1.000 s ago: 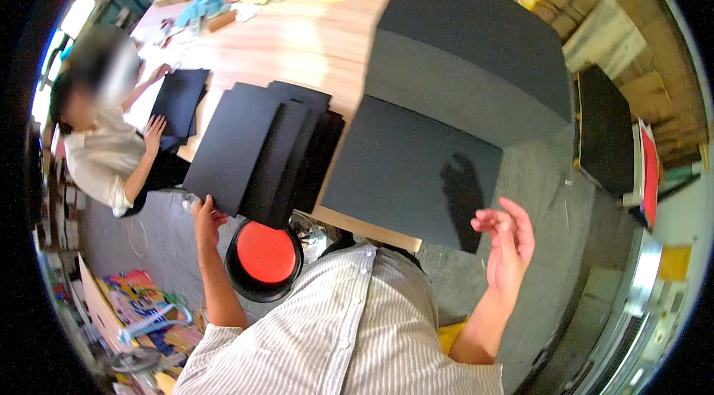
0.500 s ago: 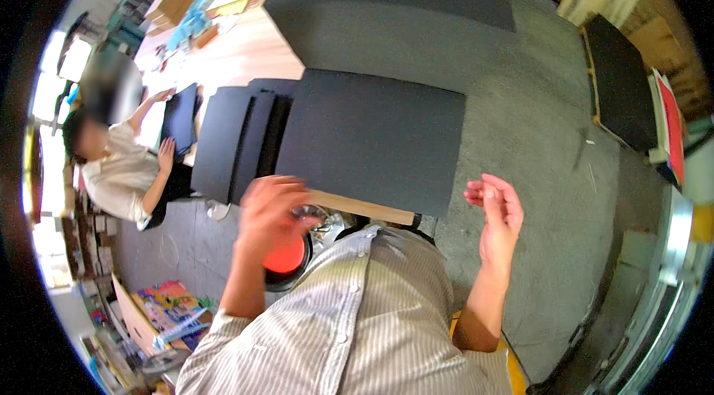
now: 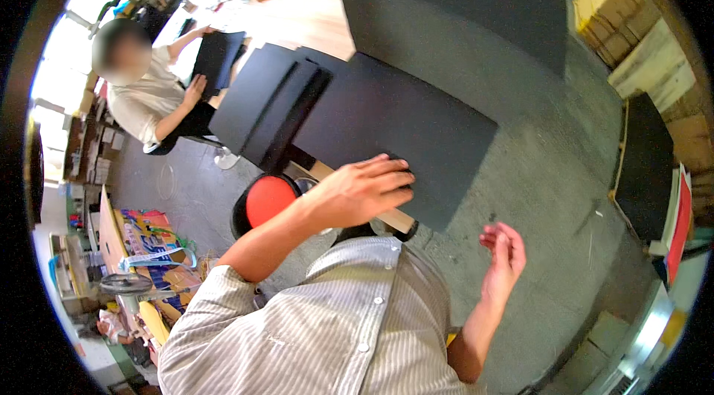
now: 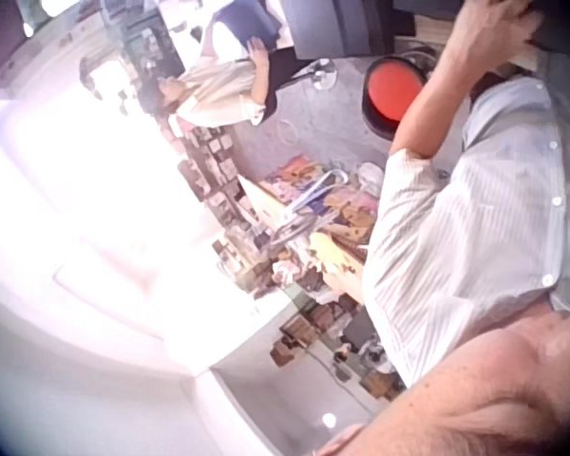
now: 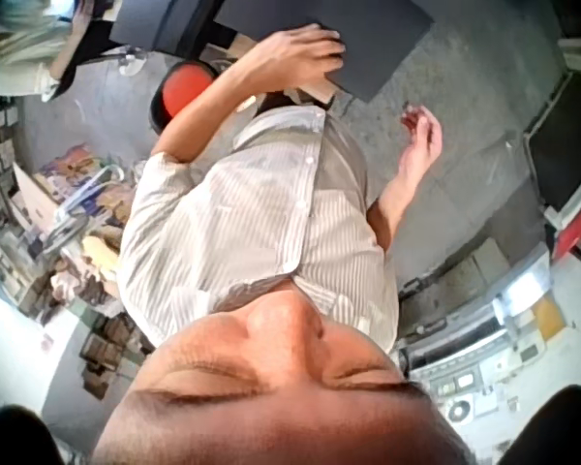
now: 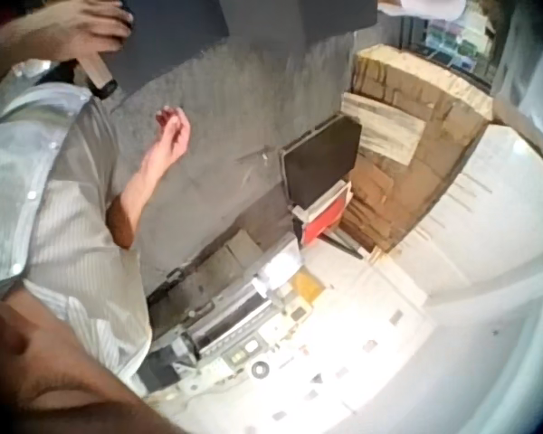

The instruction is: The person repeatedly picks up black rectangular sheets from a stack on a table, folds them in half, and places them back down. The action is performed one at a time in a repetitive loop throughout the clip. Other people are visible in the background working at the same table.

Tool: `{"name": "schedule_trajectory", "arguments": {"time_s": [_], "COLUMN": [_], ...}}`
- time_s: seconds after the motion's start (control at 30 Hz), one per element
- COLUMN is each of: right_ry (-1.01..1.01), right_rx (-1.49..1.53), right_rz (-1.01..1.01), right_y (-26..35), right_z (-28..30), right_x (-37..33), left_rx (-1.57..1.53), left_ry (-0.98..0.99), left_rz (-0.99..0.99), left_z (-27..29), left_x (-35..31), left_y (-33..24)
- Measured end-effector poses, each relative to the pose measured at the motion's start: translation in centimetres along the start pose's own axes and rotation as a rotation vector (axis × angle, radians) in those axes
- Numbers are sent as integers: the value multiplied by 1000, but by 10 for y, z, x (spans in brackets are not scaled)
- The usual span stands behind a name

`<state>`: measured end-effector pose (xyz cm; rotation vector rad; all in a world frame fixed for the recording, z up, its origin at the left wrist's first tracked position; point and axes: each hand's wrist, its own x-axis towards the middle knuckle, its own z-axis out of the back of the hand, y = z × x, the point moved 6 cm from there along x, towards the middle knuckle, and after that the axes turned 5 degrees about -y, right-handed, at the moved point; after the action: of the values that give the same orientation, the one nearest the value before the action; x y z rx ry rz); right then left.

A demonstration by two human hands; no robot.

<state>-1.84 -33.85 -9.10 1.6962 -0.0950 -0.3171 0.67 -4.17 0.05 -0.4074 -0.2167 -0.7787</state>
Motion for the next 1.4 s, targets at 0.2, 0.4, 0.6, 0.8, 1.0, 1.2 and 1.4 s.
{"name": "schedule_trajectory", "arguments": {"time_s": [0.2, 0.4, 0.6, 0.8, 1.0, 1.2, 1.4], "right_ry": [137, 240, 251, 264, 391, 508, 476], "right_rx": [33, 75, 63, 73, 193, 475, 840], "right_rz": [-41, -88, -112, -94, 31, -241, -379], "right_y": [5, -2, -6, -4, 28, 46, 22], "right_z": [-18, -36, -35, -33, -56, -125, -161], "right_x": [14, 15, 15, 17, 5, 4, 18], "left_rx": [33, 37, 16, -51, -177, -334, -432], "left_ry": [43, 96, 105, 143, 92, 124, 168], "left_rz": [128, 87, 60, 59, 58, 162, 143], "left_z": [1, 0, 3, 12, 23, 39, 40], "left_x": [13, 15, 19, 27, 40, 54, 62], "left_y": [-3, -4, -7, -8, 7, 32, 44]}}
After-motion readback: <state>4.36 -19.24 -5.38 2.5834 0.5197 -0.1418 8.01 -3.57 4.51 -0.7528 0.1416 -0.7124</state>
